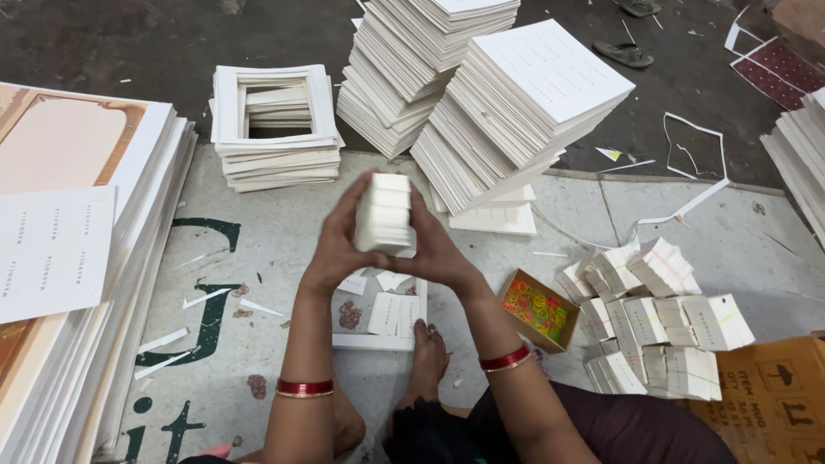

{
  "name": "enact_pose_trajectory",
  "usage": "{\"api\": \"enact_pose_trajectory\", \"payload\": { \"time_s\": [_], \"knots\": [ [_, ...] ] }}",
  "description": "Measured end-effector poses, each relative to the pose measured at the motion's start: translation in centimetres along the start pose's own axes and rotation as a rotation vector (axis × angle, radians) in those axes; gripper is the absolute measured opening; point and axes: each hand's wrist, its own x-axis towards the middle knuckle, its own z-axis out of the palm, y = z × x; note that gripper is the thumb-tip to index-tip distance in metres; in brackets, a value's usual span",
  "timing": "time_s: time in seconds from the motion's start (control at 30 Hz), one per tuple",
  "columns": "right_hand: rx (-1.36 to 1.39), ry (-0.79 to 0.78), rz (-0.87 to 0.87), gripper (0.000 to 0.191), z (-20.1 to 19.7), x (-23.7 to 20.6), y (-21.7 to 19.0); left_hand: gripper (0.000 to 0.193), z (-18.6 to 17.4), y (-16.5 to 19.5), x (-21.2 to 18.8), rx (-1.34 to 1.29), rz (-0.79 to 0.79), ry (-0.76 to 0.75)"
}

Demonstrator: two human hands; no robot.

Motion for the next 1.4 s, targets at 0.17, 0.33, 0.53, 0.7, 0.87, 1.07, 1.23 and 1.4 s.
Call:
{"api": "enact_pose_trajectory", "payload": {
  "time_s": [0.17, 0.33, 0.53, 0.7, 0.87, 1.07, 1.23, 1.4],
  "knots": [
    [0.044, 0.094, 0.09, 0.123, 0.6, -1.5, 2.4, 0.104, 0.6, -0.1, 0.9, 0.184, -0.048, -0.086],
    [-0.102, 0.192, 0.053, 0.13, -1.1, -3.1, 8.2, 0.099, 4.8, -7.3, 1.1, 0.337, -0.104, -0.015],
    [0.087, 0.317, 0.529, 0.134, -4.6, -10.1, 17.6, 0.096, 11.1, -20.7, 0.7, -0.159, -0.47, -0.123],
    [0.096, 0.361, 0.537, 0.14, -3.8, -15.6, 24.6, 0.093, 13.8, -27.3, -1.0, -0.153, -0.717, -0.112],
    [-0.196, 0.279, 0.674, 0.13, -1.7, -18.0, 27.0, 0.096, 13.9, -30.1, -3.0, -0.217, -0.889, -0.099],
    [-0.541, -0.069, 0.872, 0.114, -3.2, -18.6, 26.3, 0.096, 13.8, -31.4, -3.3, -0.164, -1.081, -0.096],
    [-0.026, 0.354, 0.577, 0.127, -2.5, -18.7, 25.1, 0.098, 12.3, -30.6, -3.9, -0.214, -0.814, 0.06],
    [0.323, 0.508, 0.541, 0.122, 0.3, -17.2, 23.5, 0.098, 13.5, -29.3, -4.5, -0.399, -0.682, 0.07]
  ]
}}
